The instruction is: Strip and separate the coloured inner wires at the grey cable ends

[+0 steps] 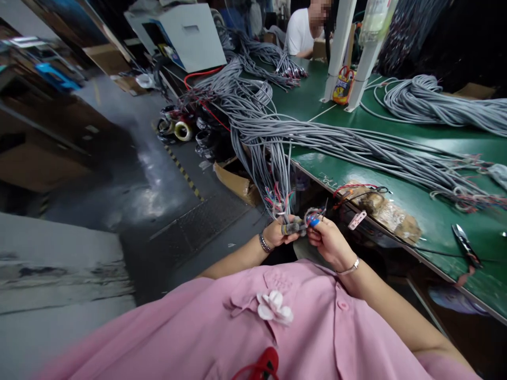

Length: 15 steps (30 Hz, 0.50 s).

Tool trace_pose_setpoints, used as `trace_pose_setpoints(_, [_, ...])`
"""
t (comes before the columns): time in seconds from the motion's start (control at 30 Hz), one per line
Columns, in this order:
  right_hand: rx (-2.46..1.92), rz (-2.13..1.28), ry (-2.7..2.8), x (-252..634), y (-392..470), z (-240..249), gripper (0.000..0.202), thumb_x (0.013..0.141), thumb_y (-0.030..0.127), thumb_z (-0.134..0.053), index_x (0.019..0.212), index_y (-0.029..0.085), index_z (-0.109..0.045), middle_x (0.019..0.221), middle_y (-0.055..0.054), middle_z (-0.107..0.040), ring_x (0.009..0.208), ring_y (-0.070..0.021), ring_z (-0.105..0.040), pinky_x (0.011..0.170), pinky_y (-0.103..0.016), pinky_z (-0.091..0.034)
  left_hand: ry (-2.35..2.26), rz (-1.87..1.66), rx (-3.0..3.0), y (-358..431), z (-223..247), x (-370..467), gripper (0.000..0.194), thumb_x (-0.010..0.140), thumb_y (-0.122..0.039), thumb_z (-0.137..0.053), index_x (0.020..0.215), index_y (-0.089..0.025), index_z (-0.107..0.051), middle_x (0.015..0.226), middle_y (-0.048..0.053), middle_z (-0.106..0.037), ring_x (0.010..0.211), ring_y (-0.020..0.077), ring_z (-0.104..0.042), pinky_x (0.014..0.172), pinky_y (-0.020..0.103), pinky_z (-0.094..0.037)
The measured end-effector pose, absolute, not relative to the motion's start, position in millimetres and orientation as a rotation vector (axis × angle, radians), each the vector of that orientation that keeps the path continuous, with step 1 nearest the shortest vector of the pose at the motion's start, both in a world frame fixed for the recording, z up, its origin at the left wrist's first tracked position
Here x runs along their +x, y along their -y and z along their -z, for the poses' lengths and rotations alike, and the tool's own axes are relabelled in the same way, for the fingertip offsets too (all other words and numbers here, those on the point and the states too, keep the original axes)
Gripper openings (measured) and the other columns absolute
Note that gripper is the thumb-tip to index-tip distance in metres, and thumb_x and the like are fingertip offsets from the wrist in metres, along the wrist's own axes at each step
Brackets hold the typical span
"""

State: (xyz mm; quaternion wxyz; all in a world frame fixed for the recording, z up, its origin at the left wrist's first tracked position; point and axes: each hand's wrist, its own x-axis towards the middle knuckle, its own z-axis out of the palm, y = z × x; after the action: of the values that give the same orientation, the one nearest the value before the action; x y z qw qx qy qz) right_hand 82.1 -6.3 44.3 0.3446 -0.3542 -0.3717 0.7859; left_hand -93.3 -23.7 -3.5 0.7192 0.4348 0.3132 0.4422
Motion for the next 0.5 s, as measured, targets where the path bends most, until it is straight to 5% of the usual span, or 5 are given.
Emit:
trace_pose_setpoints(0.27, [-1.358, -1.664, 1.278, 107.6, -2.2, 19.6, 0.040, 0.065, 0.051, -0.076, 0.065, 0.018, -0.054, 0.056, 0.004, -0.051, 0.051, -0.0090, -0.041, 0.047, -0.023, -0.033, -0.745, -0.655, 1.622, 17.1, -36.7, -90.4, 0.040, 0.072, -0.054, -0.075, 0.070, -0.014, -0.071, 0.069, 0.009, -0.066, 0.063, 0.0154, -0.060, 0.061, 0.026, -0.047])
trace_pose_setpoints(0.5, [-1.361, -1.742, 1.320, 174.7, 12.7, 28.9, 0.048, 0.078, 0.064, -0.064, 0.071, 0.017, -0.056, 0.053, 0.005, -0.048, 0.045, -0.0069, -0.032, 0.042, -0.021, -0.023, -0.834, -0.692, 1.658, 8.6, -45.9, -78.0, 0.037, 0.069, -0.051, -0.078, 0.073, -0.014, -0.073, 0.069, 0.009, -0.068, 0.065, 0.0172, -0.062, 0.061, 0.025, -0.049])
